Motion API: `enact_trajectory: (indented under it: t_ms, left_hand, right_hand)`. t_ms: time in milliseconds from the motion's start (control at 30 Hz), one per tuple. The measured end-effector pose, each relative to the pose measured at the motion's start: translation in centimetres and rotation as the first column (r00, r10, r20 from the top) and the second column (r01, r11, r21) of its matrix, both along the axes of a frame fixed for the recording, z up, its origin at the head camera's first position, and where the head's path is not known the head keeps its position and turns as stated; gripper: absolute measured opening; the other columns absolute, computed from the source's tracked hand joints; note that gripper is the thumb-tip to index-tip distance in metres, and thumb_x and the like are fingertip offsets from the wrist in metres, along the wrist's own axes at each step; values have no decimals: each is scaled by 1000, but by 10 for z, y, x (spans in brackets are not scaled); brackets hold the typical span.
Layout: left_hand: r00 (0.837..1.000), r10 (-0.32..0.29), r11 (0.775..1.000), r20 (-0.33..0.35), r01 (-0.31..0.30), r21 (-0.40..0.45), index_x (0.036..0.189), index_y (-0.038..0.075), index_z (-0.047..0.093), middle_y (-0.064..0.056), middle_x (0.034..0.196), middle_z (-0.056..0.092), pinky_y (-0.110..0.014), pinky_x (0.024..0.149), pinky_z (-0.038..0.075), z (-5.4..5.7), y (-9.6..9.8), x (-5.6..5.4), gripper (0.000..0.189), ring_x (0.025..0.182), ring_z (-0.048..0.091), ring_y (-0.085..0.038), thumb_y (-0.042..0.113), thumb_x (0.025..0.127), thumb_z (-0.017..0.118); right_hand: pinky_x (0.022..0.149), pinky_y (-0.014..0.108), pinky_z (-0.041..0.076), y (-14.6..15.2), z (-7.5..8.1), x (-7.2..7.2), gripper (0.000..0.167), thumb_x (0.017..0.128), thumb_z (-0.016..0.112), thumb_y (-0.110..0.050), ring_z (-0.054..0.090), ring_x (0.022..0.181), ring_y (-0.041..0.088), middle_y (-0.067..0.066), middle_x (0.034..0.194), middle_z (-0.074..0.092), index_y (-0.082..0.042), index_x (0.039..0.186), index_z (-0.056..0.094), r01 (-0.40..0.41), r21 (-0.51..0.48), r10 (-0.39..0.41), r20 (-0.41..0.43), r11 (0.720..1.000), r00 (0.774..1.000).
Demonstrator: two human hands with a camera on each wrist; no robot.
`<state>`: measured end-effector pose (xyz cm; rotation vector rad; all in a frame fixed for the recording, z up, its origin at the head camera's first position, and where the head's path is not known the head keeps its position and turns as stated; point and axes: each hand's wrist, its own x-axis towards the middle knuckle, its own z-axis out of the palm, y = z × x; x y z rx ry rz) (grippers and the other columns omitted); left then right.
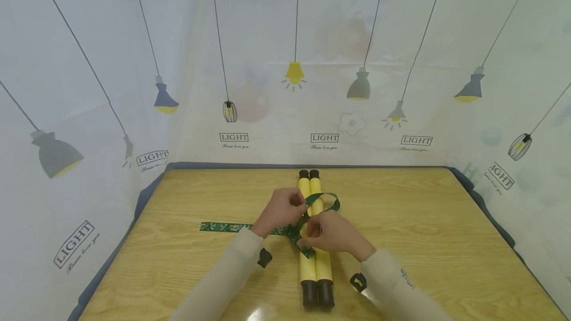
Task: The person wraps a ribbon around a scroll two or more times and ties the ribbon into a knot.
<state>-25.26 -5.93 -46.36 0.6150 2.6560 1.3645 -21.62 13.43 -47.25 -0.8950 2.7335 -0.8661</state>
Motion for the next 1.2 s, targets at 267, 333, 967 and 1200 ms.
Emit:
enact_trajectory:
  t_ms: [267, 333, 967, 1200]
  left_hand:
    - [1000, 0, 1000, -7, 0, -1, 93, 13, 69, -1, 87, 71, -28, 60, 55, -2, -2, -3, 8, 67, 63, -10, 15, 99, 65]
    - [1000, -5, 1000, -10, 5, 5, 92, 13, 70, -1, 87, 71, -27, 61, 56, -2, -3, -3, 8, 69, 65, -12, 15, 99, 65]
    - [999, -22, 999, 29, 21, 31, 97, 10, 69, -6, 88, 72, -29, 62, 59, -6, -9, -6, 7, 69, 68, -14, 14, 100, 64]
    - [999, -5, 999, 41, 3, 37, 98, 9, 69, -5, 88, 71, -29, 62, 59, -5, -10, -5, 8, 70, 68, -13, 13, 100, 63]
  right_hand:
    - [53, 22, 42, -10, -6, 11, 29, 83, 86, -35, 49, 58, 4, -10, 67, 58, -18, 74, 64, 10, 85, -7, -37, 996, 999]
    - [54, 21, 43, -8, -6, 11, 24, 86, 83, -28, 49, 58, 2, -10, 67, 58, -16, 75, 66, -13, 53, 15, -33, 999, 999]
    - [69, 25, 51, 80, 14, 5, 9, 94, 75, -29, 61, 75, 8, -5, 88, 71, -20, 93, 73, -7, -145, 37, 203, 989, 978]
    - [68, 27, 52, 129, 21, 10, 12, 96, 73, -26, 63, 76, 12, 5, 91, 72, -14, 97, 74, -2, -156, 49, 297, 988, 953]
